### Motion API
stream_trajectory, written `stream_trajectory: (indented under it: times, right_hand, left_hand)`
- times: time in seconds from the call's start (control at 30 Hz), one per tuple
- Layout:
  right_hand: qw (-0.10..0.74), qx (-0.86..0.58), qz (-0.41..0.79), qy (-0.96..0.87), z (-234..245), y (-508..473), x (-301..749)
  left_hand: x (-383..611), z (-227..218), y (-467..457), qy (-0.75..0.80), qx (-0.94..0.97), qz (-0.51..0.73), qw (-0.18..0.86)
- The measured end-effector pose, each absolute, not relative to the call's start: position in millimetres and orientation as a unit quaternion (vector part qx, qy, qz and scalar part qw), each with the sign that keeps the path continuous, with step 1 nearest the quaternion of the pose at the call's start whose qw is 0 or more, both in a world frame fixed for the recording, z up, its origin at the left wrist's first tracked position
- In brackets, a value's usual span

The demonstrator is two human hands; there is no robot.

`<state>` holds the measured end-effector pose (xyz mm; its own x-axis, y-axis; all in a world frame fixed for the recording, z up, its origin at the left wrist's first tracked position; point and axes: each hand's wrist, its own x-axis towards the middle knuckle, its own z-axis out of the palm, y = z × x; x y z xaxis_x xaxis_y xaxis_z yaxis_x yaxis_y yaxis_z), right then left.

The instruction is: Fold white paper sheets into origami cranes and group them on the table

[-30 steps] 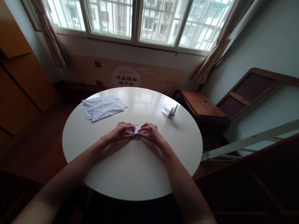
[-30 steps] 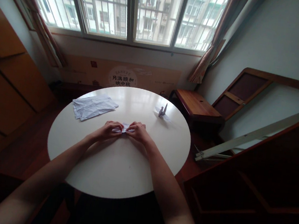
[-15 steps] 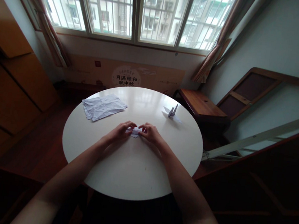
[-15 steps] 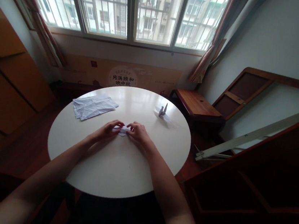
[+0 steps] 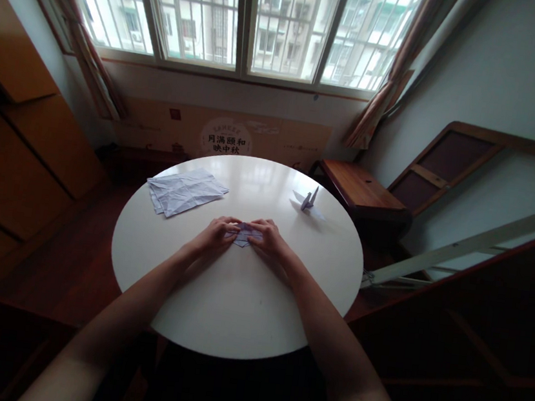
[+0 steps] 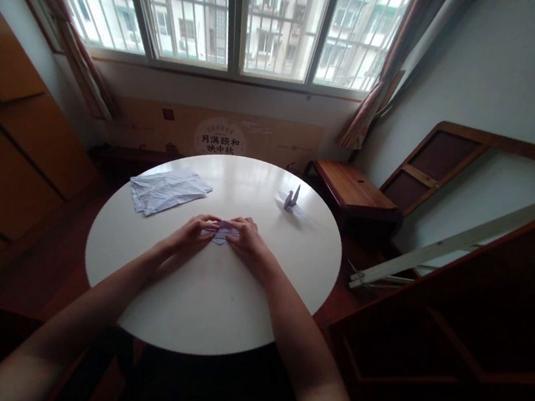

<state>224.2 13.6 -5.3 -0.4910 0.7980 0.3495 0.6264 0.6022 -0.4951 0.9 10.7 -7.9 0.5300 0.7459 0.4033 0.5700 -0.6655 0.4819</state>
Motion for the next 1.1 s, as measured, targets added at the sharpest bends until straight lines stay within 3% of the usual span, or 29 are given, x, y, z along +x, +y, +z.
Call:
stream_trajectory:
  times: [0.37,1.1]
  right_hand:
    - [0.306,-0.375,0.182,-0.856,-7,17,227]
    - [0.238,-0.378,0.192,-0.874,6,11,233]
  left_hand:
    - [2,-3,8,0.347,0.873,0.307,0.151]
    - [-2,1,8,0.265,0.906,0.287,0.165]
